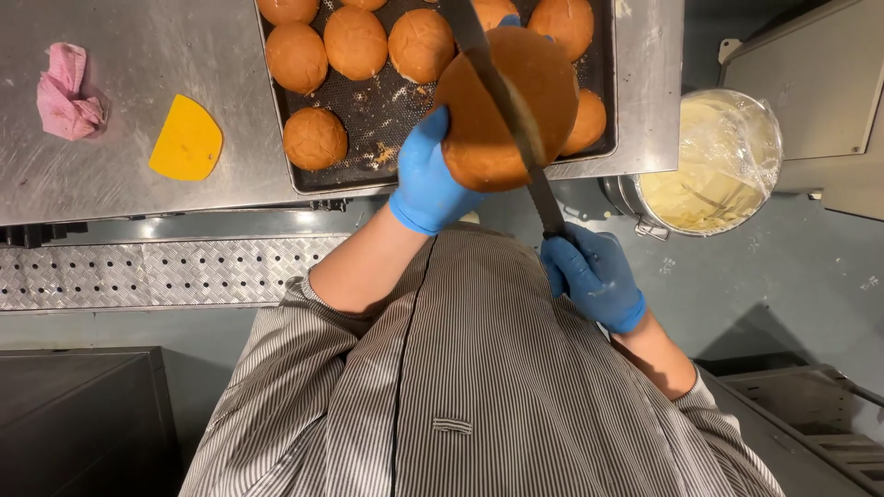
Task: Slicing bread buns in a cross pattern on a metal tray using a knife.
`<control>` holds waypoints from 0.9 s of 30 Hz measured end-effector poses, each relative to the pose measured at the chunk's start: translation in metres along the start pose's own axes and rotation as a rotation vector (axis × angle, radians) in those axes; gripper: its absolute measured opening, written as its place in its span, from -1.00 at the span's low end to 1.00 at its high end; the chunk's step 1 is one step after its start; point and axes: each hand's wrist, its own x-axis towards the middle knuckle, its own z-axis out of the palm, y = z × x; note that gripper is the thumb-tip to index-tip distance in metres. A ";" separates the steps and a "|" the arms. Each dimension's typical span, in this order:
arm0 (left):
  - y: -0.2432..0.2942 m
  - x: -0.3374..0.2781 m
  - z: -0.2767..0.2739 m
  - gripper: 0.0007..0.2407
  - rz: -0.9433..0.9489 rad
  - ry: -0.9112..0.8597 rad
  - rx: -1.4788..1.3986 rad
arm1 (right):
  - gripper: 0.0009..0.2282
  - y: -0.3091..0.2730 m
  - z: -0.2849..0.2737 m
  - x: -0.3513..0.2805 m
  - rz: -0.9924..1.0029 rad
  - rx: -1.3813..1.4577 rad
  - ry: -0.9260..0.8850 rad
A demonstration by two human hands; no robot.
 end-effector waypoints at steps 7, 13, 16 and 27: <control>0.028 0.012 0.038 -0.30 -0.107 -0.116 -0.055 | -0.87 -0.024 -0.018 -0.011 -0.230 -0.454 0.147; 0.025 0.012 0.047 -0.39 -0.070 -0.103 -0.038 | -0.91 -0.019 -0.017 -0.023 -0.383 -0.537 0.339; 0.014 0.015 0.036 -0.41 -0.065 -0.114 -0.136 | -0.90 -0.019 -0.008 -0.017 -0.350 -0.523 0.302; -0.008 0.012 0.028 -0.44 -0.127 0.157 -0.083 | -0.86 -0.014 0.003 -0.014 -0.247 -0.473 0.234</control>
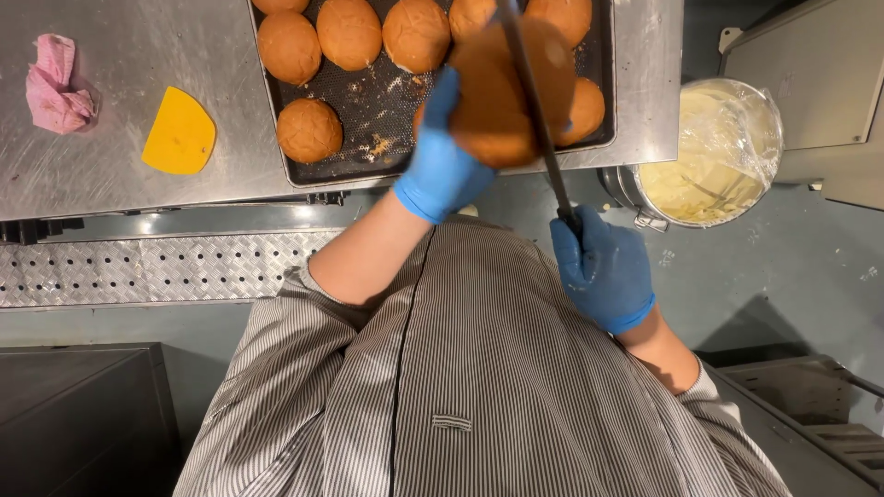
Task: Slicing bread buns in a cross pattern on a metal tray using a knife.
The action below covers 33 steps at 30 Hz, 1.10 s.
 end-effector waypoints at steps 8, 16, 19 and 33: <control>-0.020 -0.005 -0.011 -0.51 0.101 0.016 0.112 | -0.86 0.008 0.009 0.002 -0.020 -0.074 -0.026; 0.007 -0.012 0.013 -0.50 0.170 -0.129 0.078 | -0.87 0.028 0.025 -0.003 -0.087 -0.064 -0.014; -0.003 -0.025 0.023 -0.46 0.178 -0.078 0.139 | -0.87 0.026 0.021 -0.004 -0.068 -0.035 -0.054; 0.050 -0.026 0.045 -0.27 0.102 -0.344 0.445 | -0.86 -0.004 -0.030 -0.001 -0.061 -0.072 0.001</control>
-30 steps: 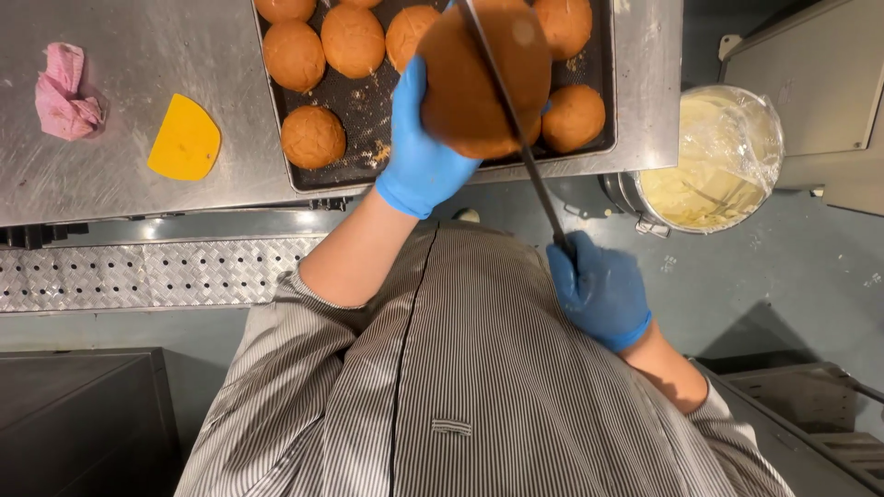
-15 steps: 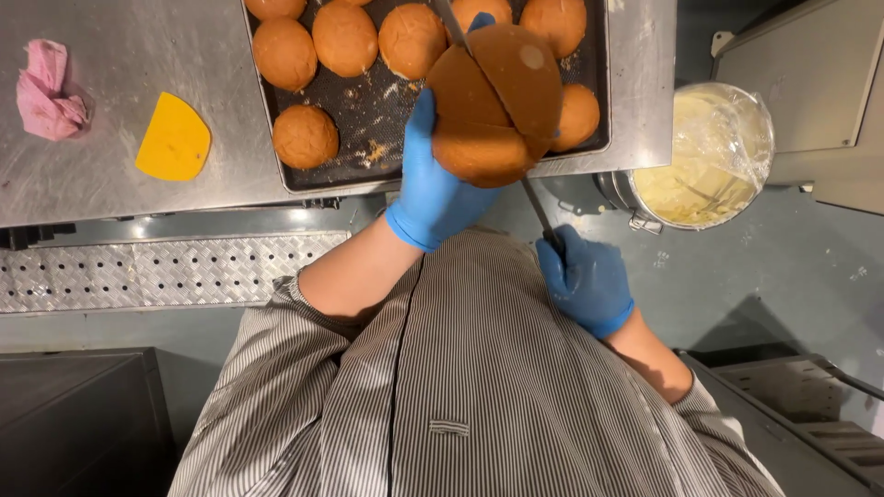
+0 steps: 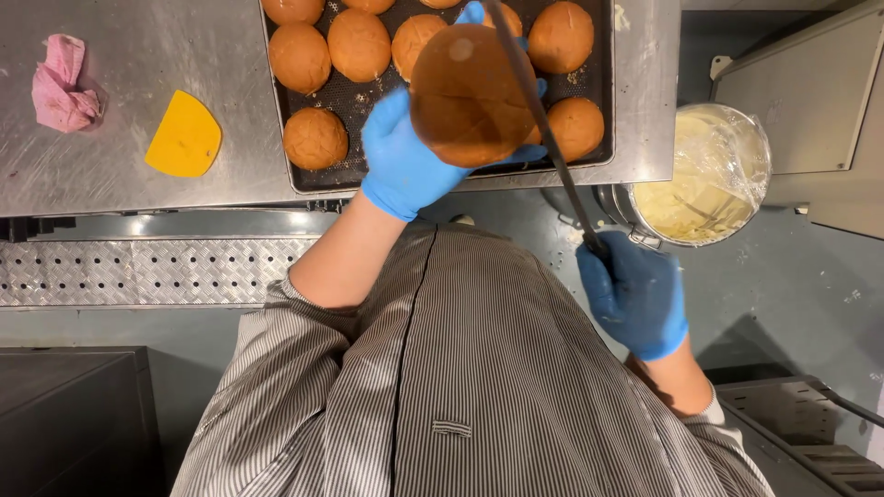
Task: Slicing bread buns in a cross pattern on a metal tray using a knife.
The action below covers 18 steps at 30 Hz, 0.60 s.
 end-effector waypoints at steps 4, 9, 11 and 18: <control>-0.023 0.007 -0.006 -0.36 0.025 0.068 -0.488 | -0.91 -0.010 0.019 0.007 -0.008 0.098 0.013; -0.043 0.007 -0.014 -0.48 0.004 0.055 -0.544 | -0.90 -0.006 0.035 0.010 -0.048 0.088 0.039; -0.051 0.005 -0.025 -0.47 -0.010 0.270 -0.487 | -0.90 -0.001 0.040 0.008 -0.098 -0.015 0.069; -0.040 0.006 -0.020 -0.46 0.089 0.120 -0.336 | -0.89 0.004 0.046 -0.004 -0.085 -0.007 -0.043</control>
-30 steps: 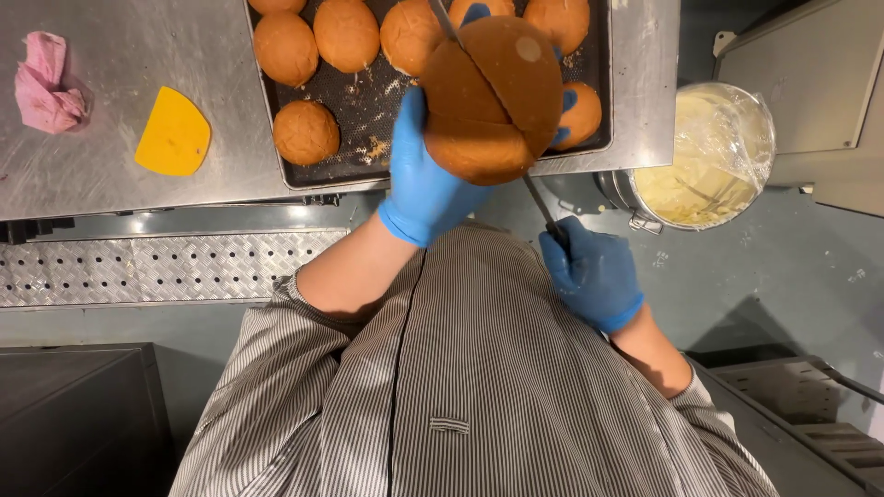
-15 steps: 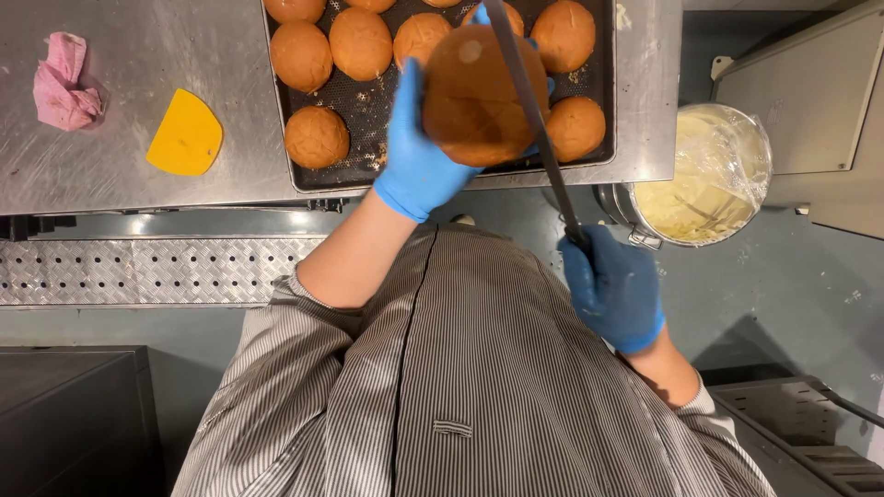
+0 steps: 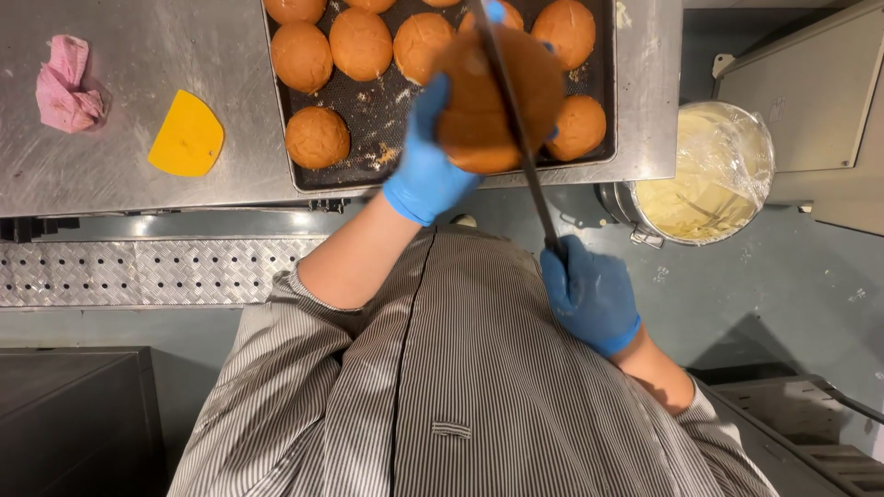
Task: Slicing bread buns in a cross pattern on a metal tray using a knife.
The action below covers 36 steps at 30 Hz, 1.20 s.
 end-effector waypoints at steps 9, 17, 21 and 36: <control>-0.006 -0.002 -0.013 -0.52 0.023 0.158 -0.058 | -0.89 0.011 0.007 -0.005 0.036 -0.023 -0.002; -0.008 -0.003 0.011 -0.50 0.017 0.203 -0.009 | -0.87 0.000 0.011 0.027 0.062 0.075 0.014; 0.011 0.000 0.012 -0.49 0.080 0.078 -0.154 | -0.89 0.018 0.021 0.014 0.013 0.007 -0.028; 0.008 -0.015 -0.011 -0.59 0.540 0.519 0.360 | -0.84 0.026 0.039 0.044 -0.123 -0.266 0.026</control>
